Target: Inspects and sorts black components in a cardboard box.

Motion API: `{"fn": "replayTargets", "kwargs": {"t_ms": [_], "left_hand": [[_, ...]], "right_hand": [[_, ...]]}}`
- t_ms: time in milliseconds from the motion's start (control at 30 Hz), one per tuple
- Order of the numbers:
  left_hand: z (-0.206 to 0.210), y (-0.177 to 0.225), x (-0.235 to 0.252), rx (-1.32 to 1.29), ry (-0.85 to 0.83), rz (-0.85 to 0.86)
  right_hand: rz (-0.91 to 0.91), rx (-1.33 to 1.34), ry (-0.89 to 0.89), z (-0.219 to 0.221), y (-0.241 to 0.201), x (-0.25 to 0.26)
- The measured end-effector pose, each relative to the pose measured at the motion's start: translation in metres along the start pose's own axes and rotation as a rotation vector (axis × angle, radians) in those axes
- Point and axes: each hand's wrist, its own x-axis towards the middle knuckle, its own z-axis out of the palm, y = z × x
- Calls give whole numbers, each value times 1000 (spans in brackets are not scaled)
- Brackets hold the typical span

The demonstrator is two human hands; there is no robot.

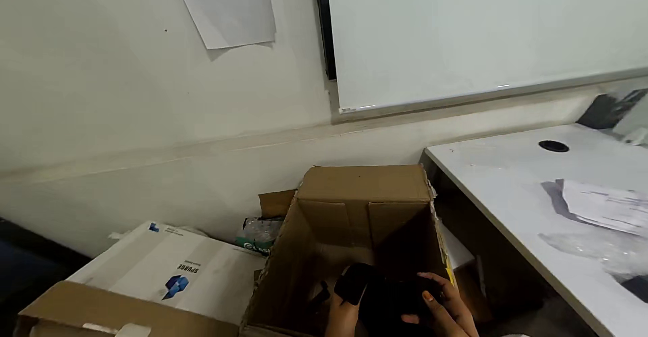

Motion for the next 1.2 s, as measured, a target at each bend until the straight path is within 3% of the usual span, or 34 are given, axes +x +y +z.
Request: {"fn": "replayTargets", "kwargs": {"t_ms": [133, 233, 367, 567, 733, 867, 1100, 1200], "left_hand": [[4, -8, 4, 52, 112, -64], [2, -15, 3, 92, 0, 6], [5, -10, -1, 97, -201, -56], [7, -23, -3, 203, -163, 150], [18, -36, -7, 263, -265, 400], [17, -38, -1, 91, -268, 370], [13, -35, 3, 106, -336, 390], [15, -35, 3, 111, -357, 399]], "right_hand": [[38, -226, -67, -7, 11, 5], [-85, -410, -95, -6, 17, -1], [-314, -475, 44, -6, 33, 0], [-427, -359, 32, -9, 37, 5], [-686, -549, 129, -7, 38, -1], [-839, -583, 101, -4, 42, -5], [-596, -179, 299, -9, 27, -2], [-608, -152, 332, -9, 27, -1]]}}
